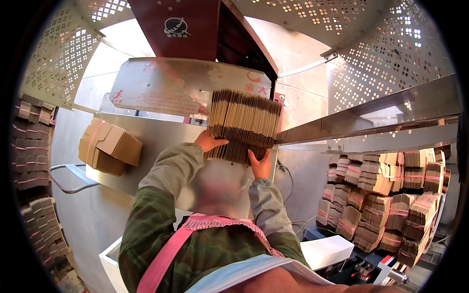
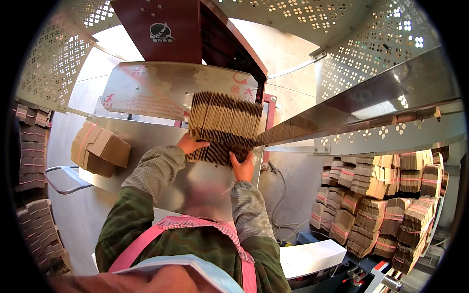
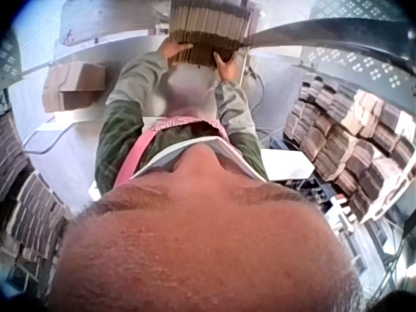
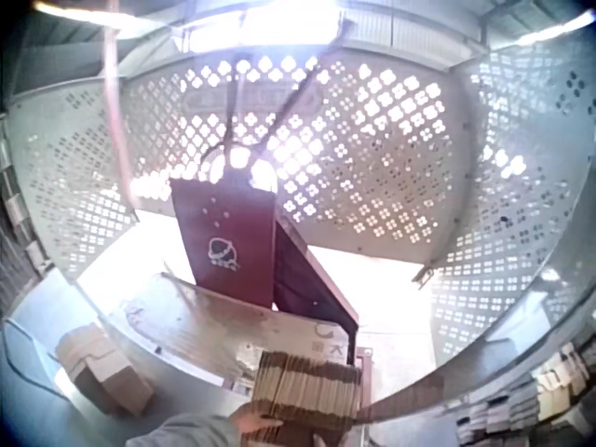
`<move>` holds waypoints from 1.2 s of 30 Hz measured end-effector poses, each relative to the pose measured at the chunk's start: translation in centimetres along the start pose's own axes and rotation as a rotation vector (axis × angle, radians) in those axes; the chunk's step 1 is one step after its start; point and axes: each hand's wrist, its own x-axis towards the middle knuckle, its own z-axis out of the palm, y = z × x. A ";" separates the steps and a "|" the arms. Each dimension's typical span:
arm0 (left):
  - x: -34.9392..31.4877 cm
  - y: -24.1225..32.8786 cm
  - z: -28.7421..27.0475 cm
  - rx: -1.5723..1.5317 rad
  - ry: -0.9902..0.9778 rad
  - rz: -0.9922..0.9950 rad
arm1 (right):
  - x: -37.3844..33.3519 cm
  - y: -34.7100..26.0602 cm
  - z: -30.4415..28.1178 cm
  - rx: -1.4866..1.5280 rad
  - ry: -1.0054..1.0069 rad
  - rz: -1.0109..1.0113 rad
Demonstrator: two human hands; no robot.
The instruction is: The person stacks flat cardboard pieces, places them into a strapping machine, and secures them with pink bands. They then remove the banded stacks and place them on a table. A coworker arranges additional cardboard pieces on a conveyor belt nearby.
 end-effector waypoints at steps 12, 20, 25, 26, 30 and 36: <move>0.2 -0.5 0.5 -0.057 -0.025 -0.098 | -0.4 0.9 1.2 0.078 0.018 -0.019; 0.0 0.7 0.1 0.002 0.001 -0.072 | -0.1 -0.2 0.8 0.075 0.015 -0.055; -0.1 1.1 0.0 -0.008 0.002 -0.104 | 0.6 2.1 1.4 0.106 0.012 -0.104; -0.1 0.9 0.1 -0.037 0.004 -0.090 | 0.7 2.1 1.3 0.099 0.003 -0.099; 0.2 0.2 0.3 -0.055 0.006 -0.079 | 0.5 2.0 0.9 0.247 -0.084 -0.027; 0.6 0.0 0.7 -0.113 0.000 -0.077 | 0.6 1.7 0.7 0.314 -0.115 0.027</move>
